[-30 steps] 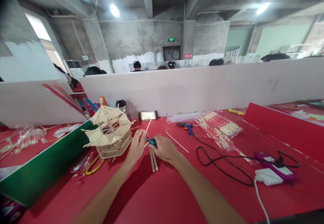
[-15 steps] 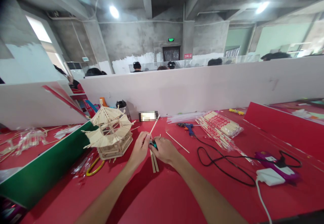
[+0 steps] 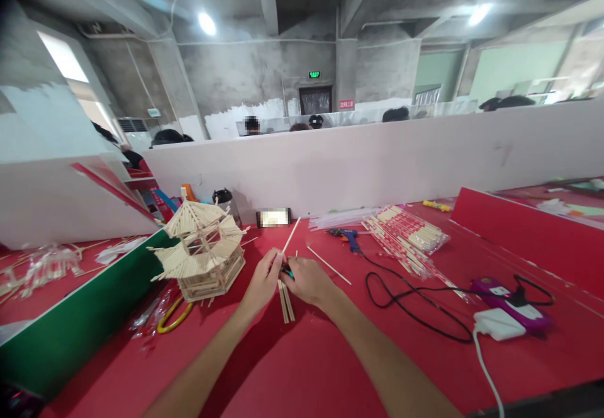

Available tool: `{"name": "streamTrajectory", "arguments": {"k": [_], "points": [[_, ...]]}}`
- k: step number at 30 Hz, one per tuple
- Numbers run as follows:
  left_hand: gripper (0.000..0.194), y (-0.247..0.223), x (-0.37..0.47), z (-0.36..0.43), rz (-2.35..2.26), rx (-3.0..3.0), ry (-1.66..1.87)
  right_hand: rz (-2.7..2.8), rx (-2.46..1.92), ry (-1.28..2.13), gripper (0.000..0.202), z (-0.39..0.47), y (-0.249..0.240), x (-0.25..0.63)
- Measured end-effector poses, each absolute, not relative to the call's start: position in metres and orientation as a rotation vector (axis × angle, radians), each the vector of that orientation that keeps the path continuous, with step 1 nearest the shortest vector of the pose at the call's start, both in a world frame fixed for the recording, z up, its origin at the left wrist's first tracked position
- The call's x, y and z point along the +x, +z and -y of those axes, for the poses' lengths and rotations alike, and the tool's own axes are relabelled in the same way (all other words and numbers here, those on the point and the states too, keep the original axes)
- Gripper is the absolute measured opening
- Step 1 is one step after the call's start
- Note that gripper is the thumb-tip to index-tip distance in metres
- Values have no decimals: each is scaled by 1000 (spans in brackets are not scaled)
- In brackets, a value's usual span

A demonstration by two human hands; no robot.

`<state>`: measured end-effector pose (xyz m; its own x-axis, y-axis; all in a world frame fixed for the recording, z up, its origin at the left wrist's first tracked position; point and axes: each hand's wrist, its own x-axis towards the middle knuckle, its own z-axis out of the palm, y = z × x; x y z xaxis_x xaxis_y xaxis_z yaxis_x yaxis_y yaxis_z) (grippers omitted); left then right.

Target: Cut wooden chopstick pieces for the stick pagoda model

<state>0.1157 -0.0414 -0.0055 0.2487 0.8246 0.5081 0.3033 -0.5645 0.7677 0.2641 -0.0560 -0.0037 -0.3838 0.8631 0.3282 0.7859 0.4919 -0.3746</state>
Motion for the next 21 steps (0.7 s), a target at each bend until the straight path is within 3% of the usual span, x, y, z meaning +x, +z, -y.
{"name": "streamTrajectory", "arguments": {"k": [5,9,14,21], "points": [[27,0,105,43,-853,1856,1144,2284,-1330,234,33,55,0,270],[57,14,89,47,-690,1833,958,2274,-1308,278,35,51,1,279],[44,22,84,47,-627,1829,777,2229,-1201,419,38,47,2,288],[46,21,86,45,-635,1701,777,2198,-1098,595,28,41,-1,297]]}}
